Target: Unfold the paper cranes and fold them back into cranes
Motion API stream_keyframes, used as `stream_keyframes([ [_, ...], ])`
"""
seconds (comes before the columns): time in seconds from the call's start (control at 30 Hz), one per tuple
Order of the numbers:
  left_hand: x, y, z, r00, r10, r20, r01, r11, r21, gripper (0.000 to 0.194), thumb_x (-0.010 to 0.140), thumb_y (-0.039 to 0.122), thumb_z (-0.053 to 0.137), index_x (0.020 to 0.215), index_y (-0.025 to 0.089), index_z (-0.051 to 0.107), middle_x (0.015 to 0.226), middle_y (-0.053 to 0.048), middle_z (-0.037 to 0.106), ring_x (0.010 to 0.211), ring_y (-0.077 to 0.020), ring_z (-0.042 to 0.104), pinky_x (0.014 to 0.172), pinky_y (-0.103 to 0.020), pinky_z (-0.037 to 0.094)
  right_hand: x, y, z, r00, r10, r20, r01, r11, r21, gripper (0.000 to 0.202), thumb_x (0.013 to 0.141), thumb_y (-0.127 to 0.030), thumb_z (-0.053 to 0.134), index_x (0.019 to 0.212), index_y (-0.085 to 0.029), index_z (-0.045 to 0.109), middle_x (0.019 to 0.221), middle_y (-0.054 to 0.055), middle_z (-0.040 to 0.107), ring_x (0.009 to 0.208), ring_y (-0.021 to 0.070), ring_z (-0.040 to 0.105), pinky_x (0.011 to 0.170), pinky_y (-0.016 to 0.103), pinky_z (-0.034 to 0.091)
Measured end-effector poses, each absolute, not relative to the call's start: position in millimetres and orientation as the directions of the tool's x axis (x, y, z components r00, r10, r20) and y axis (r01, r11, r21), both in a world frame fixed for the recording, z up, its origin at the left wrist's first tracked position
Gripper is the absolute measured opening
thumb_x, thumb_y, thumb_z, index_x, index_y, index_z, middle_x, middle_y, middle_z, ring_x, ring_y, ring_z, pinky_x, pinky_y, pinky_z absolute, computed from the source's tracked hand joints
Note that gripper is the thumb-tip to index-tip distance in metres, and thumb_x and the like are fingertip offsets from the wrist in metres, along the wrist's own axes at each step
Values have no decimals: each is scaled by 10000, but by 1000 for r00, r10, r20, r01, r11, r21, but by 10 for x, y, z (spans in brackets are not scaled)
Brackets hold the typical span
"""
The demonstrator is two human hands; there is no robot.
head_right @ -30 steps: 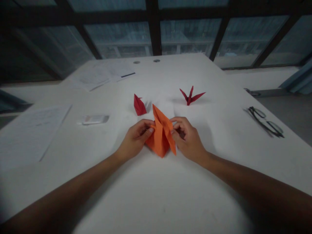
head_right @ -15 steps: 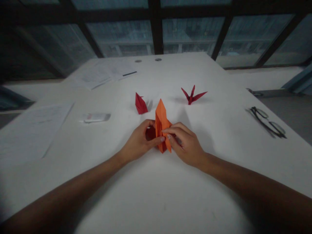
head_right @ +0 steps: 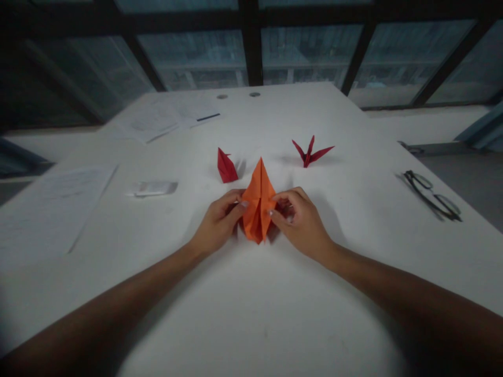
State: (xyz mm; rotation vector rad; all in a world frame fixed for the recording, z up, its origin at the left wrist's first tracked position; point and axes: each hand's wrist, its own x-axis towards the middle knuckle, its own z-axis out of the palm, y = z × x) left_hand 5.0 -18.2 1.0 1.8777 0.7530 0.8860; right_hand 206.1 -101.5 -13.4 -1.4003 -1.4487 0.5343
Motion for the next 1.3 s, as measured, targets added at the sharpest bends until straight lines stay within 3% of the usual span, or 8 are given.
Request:
stream_keyframes([
  [0.13, 35, -223, 23, 623, 688, 373, 186, -593, 783, 134, 952, 263, 625, 868, 186, 694, 1290, -104, 660, 1246, -263, 582, 1098, -452, 438, 2033, -1033, -135, 217, 915, 340, 448, 216, -867, 441, 892, -256, 739, 1294, -285, 560, 1091, 34, 624, 916, 198, 644, 828, 370, 553],
  [0.3, 31, -233, 6, 634, 678, 373, 214, -617, 757, 67, 896, 196, 656, 953, 200, 692, 1297, -98, 641, 1237, -265, 559, 1093, -477, 440, 2053, -1063, -126, 147, 928, 341, 422, 253, -871, 307, 1016, -263, 567, 1319, -312, 578, 907, -12, 630, 741, 154, 597, 680, 309, 484],
  [0.43, 42, -219, -45, 512, 792, 332, 195, -484, 853, 260, 883, 216, 674, 1130, 206, 595, 1194, -95, 628, 1072, -219, 586, 925, -387, 514, 2072, -1085, -132, 53, 925, 376, 463, 311, -830, 290, 1023, -256, 555, 1300, -313, 621, 990, 15, 672, 801, 166, 625, 711, 316, 488],
  [0.6, 43, -190, -58, 487, 830, 272, 180, -401, 898, 143, 966, 336, 635, 955, 199, 593, 937, -37, 593, 794, -149, 528, 697, -282, 454, 2073, -1082, -101, -39, 922, 384, 479, 355, -803, 253, 1026, -236, 533, 1216, -307, 684, 1085, 34, 704, 911, 190, 657, 777, 335, 502],
  [0.8, 47, -138, -84, 572, 791, 218, 18, -278, 960, 173, 986, 347, 631, 962, 195, 552, 801, 14, 539, 691, -111, 481, 631, -244, 401, 2049, -1041, -83, 121, 933, 338, 528, 228, -818, 143, 938, -251, 658, 1077, -256, 691, 1020, 31, 689, 792, 173, 624, 710, 327, 494],
  [1.0, 39, -163, -119, 585, 761, 279, -21, -330, 944, 211, 1004, 317, 599, 1191, 234, 543, 952, -17, 592, 839, -138, 565, 733, -251, 465, 2001, -1061, -68, 132, 954, 271, 559, 154, -815, 408, 797, -201, 747, 1171, -253, 595, 1112, 52, 689, 882, 215, 655, 781, 376, 541],
  [1.13, 19, -191, -108, 609, 732, 306, 61, -427, 902, 203, 1031, 329, 546, 1199, 223, 591, 1035, -46, 636, 935, -160, 607, 830, -279, 496, 1998, -1068, -62, 43, 936, 350, 643, 242, -727, 619, 704, -99, 691, 1283, -260, 542, 1260, 86, 624, 1069, 278, 643, 897, 439, 544],
  [1.3, 16, -205, -92, 611, 725, 316, 80, -454, 887, 232, 1033, 337, 548, 1234, 230, 595, 1005, -42, 630, 895, -158, 602, 807, -278, 500, 2013, -1059, -56, 52, 925, 377, 676, 246, -695, 585, 707, -71, 649, 1255, -249, 552, 1229, 90, 616, 1099, 287, 632, 941, 465, 535],
])
